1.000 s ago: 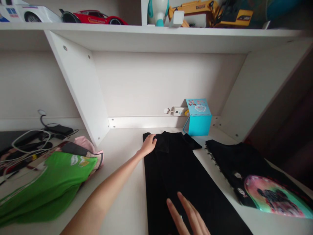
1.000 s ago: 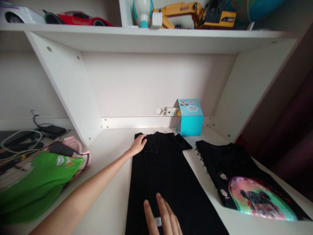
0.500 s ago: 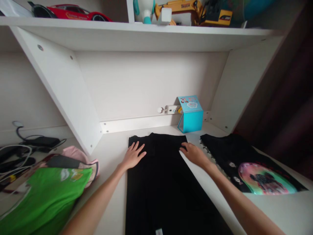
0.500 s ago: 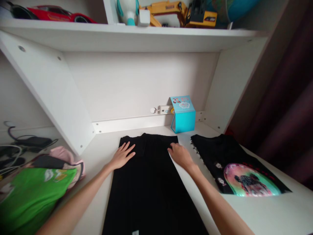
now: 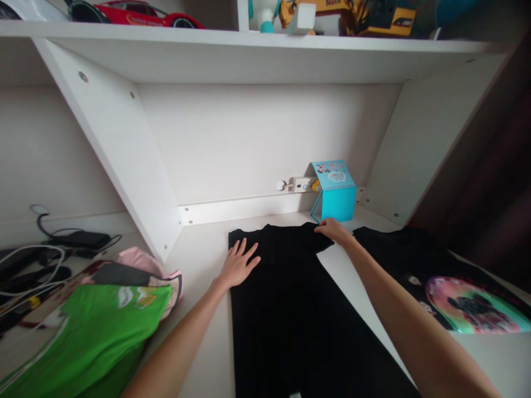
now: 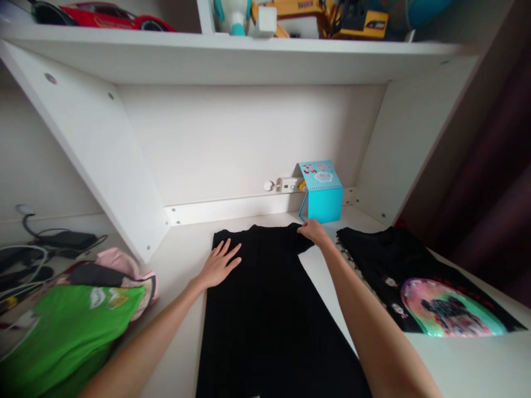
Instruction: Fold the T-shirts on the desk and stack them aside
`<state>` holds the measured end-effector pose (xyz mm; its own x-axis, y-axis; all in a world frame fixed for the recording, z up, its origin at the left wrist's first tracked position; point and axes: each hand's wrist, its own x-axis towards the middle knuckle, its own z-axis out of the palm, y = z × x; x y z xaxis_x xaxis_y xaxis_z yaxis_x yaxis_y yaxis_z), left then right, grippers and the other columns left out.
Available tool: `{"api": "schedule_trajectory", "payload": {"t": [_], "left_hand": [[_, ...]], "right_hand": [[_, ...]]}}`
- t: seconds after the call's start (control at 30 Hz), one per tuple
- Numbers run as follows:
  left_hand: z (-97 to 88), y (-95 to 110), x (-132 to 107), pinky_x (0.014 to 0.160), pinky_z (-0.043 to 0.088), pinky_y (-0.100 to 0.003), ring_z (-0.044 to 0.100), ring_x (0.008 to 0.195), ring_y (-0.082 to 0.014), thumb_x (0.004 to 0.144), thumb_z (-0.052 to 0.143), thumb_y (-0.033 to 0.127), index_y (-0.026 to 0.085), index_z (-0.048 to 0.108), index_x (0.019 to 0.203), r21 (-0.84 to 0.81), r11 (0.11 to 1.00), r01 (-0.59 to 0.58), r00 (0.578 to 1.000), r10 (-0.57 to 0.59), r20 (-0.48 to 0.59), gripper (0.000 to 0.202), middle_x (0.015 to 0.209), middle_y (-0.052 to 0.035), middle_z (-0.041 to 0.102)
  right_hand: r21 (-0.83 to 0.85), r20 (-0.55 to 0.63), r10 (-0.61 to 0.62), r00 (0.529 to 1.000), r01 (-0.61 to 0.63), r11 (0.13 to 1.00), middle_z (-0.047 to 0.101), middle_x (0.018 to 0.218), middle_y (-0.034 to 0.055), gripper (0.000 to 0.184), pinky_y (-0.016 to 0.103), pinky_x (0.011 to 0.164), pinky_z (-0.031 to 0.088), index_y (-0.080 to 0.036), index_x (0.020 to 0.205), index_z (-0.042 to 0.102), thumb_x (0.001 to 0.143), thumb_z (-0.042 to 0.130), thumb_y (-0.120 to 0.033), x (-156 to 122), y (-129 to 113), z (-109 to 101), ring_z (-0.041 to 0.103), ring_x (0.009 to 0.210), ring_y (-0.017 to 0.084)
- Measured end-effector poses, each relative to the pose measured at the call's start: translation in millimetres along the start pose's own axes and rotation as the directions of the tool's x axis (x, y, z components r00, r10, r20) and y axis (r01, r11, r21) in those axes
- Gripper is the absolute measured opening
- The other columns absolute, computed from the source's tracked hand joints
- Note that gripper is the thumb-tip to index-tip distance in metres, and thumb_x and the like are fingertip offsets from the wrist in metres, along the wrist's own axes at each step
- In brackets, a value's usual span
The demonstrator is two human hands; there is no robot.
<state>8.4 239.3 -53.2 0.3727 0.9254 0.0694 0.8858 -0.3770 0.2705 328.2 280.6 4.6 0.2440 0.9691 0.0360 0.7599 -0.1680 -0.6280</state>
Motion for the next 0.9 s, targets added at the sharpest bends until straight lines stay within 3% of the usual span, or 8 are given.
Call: {"api": "schedule_trajectory", "payload": {"t": [0.13,0.27,0.4,0.57,0.7,0.77,0.83,0.9], "left_hand": [[-0.4,0,-1,0.11,0.014,-0.047,0.002,0.141,-0.0301,0.086,0.019,0.066,0.037,0.027,0.141,-0.038,0.999,-0.022,1.0,0.022,0.01,0.063,0.154,-0.0022,0.013],[2.3,-4,-1,0.11,0.014,-0.047,0.005,0.14,-0.0311,0.086,0.025,0.066,0.031,0.032,0.141,-0.065,0.998,-0.013,1.0,0.012,-0.019,0.065,0.154,-0.0058,0.015],[5.9,-9,2,0.112,0.013,-0.044,0.01,0.14,-0.0289,0.087,0.039,0.05,0.018,0.04,0.137,-0.086,0.996,-0.019,0.999,0.016,-0.036,0.059,0.151,-0.0122,0.023],[9.0,-15,7,0.112,0.015,-0.038,0.019,0.139,-0.0221,0.09,0.031,0.031,0.014,0.053,0.126,-0.176,0.984,0.02,0.997,-0.032,-0.069,0.046,0.147,-0.0105,0.034],[8.5,-20,16,0.108,0.025,-0.036,0.033,0.134,-0.0225,0.092,0.024,0.04,0.015,0.062,0.114,-0.31,0.947,0.083,0.983,-0.13,-0.132,0.05,0.139,-0.0098,0.046],[7.4,-20,21,0.103,0.033,-0.034,0.042,0.127,-0.0236,0.091,0.027,0.046,0.016,0.067,0.101,-0.368,0.927,0.078,0.974,-0.15,-0.169,0.052,0.13,-0.0098,0.056],[6.1,-18,25,0.095,0.04,-0.031,0.053,0.115,-0.0236,0.088,0.036,0.047,0.017,0.07,0.085,-0.406,0.912,0.053,0.968,-0.147,-0.203,0.046,0.115,-0.0089,0.064],[4.8,-14,28,0.088,0.044,-0.029,0.06,0.102,-0.0228,0.083,0.047,0.043,0.017,0.068,0.076,-0.424,0.905,0.041,0.959,-0.155,-0.238,0.035,0.101,-0.0069,0.068]], "right_hand": [[-0.006,0.083,-0.075,0.994,0.075,0.997,0.058,0.109,0.0059,0.031,0.036,0.076,0.052,-0.015,0.114,0.054,0.089,0.055,-0.034,-8,-54,14,0.06,0.09,0.017],[0.068,0.216,-0.219,0.952,0.209,0.976,0.06,0.104,0.0051,0.031,0.032,0.07,0.053,-0.015,0.116,0.052,0.09,0.053,-0.033,-38,-112,58,0.061,0.083,0.014],[0.139,0.359,-0.352,0.865,0.323,0.936,0.06,0.103,0.0047,0.034,0.028,0.064,0.053,-0.016,0.118,0.05,0.09,0.054,-0.034,-60,-129,78,0.061,0.077,0.012],[0.054,0.384,-0.411,0.827,0.425,0.904,0.062,0.093,0.0033,0.025,0.032,0.073,0.05,-0.015,0.106,0.056,0.087,0.055,-0.032,-89,-71,19,0.06,0.076,0.013],[-0.024,0.467,-0.383,0.797,0.445,0.895,0.066,0.083,0.0032,0.024,0.031,0.071,0.049,-0.021,0.088,0.062,0.083,0.054,-0.043,-165,2,-25,0.062,0.074,0.018],[-0.121,0.499,-0.317,0.806,0.427,0.896,0.068,0.092,0.0032,0.022,0.034,0.073,0.051,-0.025,0.093,0.062,0.077,0.06,-0.039,-206,35,-26,0.065,0.083,0.022],[-0.257,0.49,-0.247,0.836,0.409,0.875,0.067,0.107,0.0078,0.038,0.038,0.082,0.051,-0.024,0.106,0.061,0.068,0.065,-0.029,-236,61,-17,0.064,0.098,0.029],[-0.312,0.436,-0.264,0.86,0.42,0.852,0.066,0.111,0.011,0.043,0.037,0.078,0.054,-0.022,0.115,0.058,0.072,0.058,-0.025,-254,75,-7,0.065,0.097,0.03]]}}
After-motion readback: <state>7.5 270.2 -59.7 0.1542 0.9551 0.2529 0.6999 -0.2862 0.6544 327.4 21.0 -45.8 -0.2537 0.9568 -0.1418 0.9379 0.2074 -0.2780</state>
